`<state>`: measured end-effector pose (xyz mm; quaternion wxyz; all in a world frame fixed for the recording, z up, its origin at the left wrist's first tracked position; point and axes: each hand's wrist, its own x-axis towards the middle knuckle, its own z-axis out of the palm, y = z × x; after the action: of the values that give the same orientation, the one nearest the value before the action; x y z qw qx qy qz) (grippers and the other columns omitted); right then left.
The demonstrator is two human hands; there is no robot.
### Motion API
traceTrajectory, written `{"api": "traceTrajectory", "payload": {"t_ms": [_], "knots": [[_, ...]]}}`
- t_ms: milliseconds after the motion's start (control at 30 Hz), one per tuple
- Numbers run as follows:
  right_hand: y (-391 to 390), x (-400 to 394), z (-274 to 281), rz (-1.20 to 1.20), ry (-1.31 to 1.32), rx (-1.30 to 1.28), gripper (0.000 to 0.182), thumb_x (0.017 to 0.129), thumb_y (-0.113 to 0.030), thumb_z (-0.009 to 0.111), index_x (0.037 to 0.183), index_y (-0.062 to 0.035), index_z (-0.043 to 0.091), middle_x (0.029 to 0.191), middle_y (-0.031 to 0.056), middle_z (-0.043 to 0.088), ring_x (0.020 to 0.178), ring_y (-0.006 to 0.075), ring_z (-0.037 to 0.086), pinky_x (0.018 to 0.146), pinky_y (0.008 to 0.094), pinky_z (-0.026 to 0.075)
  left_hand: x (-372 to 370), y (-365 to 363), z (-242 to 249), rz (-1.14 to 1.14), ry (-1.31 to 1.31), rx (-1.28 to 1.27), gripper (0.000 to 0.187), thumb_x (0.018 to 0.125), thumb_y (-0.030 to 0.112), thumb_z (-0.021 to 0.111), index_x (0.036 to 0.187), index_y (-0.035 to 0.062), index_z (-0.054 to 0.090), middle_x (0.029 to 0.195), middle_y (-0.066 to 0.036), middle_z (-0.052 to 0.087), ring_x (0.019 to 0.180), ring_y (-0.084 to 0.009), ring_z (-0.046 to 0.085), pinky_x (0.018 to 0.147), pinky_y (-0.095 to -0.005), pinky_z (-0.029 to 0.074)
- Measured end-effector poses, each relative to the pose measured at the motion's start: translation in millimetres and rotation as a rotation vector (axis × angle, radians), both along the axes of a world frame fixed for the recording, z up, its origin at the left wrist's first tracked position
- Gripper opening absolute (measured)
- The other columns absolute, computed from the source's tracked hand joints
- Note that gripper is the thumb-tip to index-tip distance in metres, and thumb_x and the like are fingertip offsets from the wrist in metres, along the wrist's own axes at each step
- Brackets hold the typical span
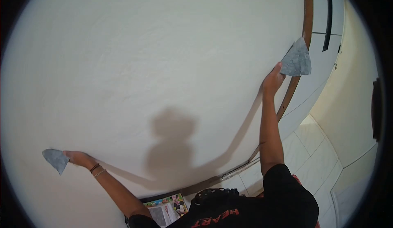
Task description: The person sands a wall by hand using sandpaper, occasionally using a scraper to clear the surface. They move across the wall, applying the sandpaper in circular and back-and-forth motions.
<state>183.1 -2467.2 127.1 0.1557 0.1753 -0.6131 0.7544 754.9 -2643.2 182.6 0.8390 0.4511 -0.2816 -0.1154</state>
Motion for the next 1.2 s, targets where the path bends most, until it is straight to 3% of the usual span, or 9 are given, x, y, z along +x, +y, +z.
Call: {"api": "traceTrajectory", "payload": {"t_ms": [133,233,333,500,600,767,833,1000,1200], "knots": [[-48.2,126.8,-4.7,-0.026,0.204,-0.252,0.055,0.094,-0.029,0.042,0.131,0.0089,0.029,0.139,0.0256,0.025,0.131,0.0368,0.023,0.108,0.0414,0.015,-70.9,5.1,-33.4,0.205,-0.350,-0.160,0.056,0.098,0.031,0.032,0.122,-0.0195,0.029,0.129,-0.032,0.037,0.115,-0.0372,0.042,0.100,-0.0395,0.031],[-47.2,232.2,-17.0,-0.006,0.853,0.350,0.062,0.071,-0.021,0.064,0.130,-0.0219,0.045,0.143,0.0265,0.018,0.134,0.0411,0.014,0.099,0.0675,0.001,-177.3,65.1,-44.5,0.267,-0.808,-0.084,0.058,0.097,0.031,0.033,0.130,-0.0150,0.021,0.139,-0.029,0.025,0.129,-0.0365,0.028,0.108,-0.0424,0.015],[-60.8,242.7,-46.2,-0.098,1.072,0.337,0.058,0.072,-0.033,0.064,0.128,-0.0238,0.049,0.145,0.0209,0.021,0.135,0.0376,0.017,0.104,0.0605,0.002,-183.8,64.5,-65.6,0.171,-0.928,-0.092,0.061,0.096,0.032,0.032,0.135,-0.0119,0.014,0.142,-0.027,0.020,0.133,-0.0357,0.020,0.110,-0.0414,0.006],[-15.4,126.0,-72.9,-0.218,0.778,0.364,0.059,0.089,-0.038,0.044,0.139,-0.0092,0.030,0.145,0.0238,0.015,0.135,0.0390,0.015,0.105,0.0576,0.004,-99.0,39.1,-89.0,0.006,-0.421,0.084,0.065,0.097,0.041,0.029,0.122,-0.0195,0.029,0.131,-0.031,0.034,0.115,-0.0365,0.041,0.100,-0.0423,0.030],[34.2,77.6,-128.6,-0.071,0.088,0.287,0.048,0.092,-0.033,0.044,0.118,0.0060,0.051,0.117,0.0312,0.050,0.113,0.0409,0.046,0.094,0.0438,0.034,-24.9,36.1,-133.6,0.002,-0.202,0.469,0.074,0.096,0.047,0.022,0.095,-0.0214,0.050,0.097,-0.029,0.058,0.086,-0.0354,0.056,0.081,-0.0411,0.043],[134.1,89.0,-283.3,0.127,-0.254,0.903,0.054,0.088,-0.041,0.050,0.094,0.0119,0.057,0.085,0.0262,0.061,0.080,0.0386,0.058,0.075,0.0433,0.045,105.5,48.1,-356.3,-0.526,-0.394,1.101,0.054,0.092,0.040,0.041,0.088,-0.0100,0.061,0.076,-0.019,0.059,0.067,-0.0222,0.058,0.058,-0.0340,0.047],[130.0,102.2,-291.2,0.246,-0.283,0.856,0.054,0.087,-0.042,0.051,0.093,0.0109,0.058,0.085,0.0249,0.061,0.078,0.0357,0.059,0.075,0.0422,0.045,32.6,90.8,-304.6,-0.735,-0.169,0.783,0.050,0.090,0.040,0.048,0.078,-0.0073,0.057,0.071,-0.016,0.056,0.060,-0.0187,0.050,0.050,-0.0349,0.041],[66.3,121.5,-146.7,0.797,-0.237,0.580,0.046,0.088,-0.037,0.053,0.108,0.0038,0.056,0.099,0.0088,0.061,0.098,0.0174,0.053,0.091,0.0308,0.036,-19.8,61.7,-180.0,-0.721,-0.933,0.439,0.050,0.091,0.042,0.049,0.074,-0.0053,0.054,0.068,-0.012,0.051,0.064,-0.0225,0.044,0.061,-0.0362,0.039],[30.9,137.0,25.2,1.088,-0.026,-0.191,0.037,0.090,-0.032,0.050,0.103,0.0025,0.054,0.099,0.0110,0.059,0.088,0.0171,0.057,0.082,0.0315,0.044,-79.8,75.1,-33.5,-0.715,-0.483,0.127,0.044,0.090,0.037,0.054,0.060,0.0055,0.047,0.059,0.004,0.042,0.055,-0.0066,0.034,0.053,-0.0239,0.032]]}}
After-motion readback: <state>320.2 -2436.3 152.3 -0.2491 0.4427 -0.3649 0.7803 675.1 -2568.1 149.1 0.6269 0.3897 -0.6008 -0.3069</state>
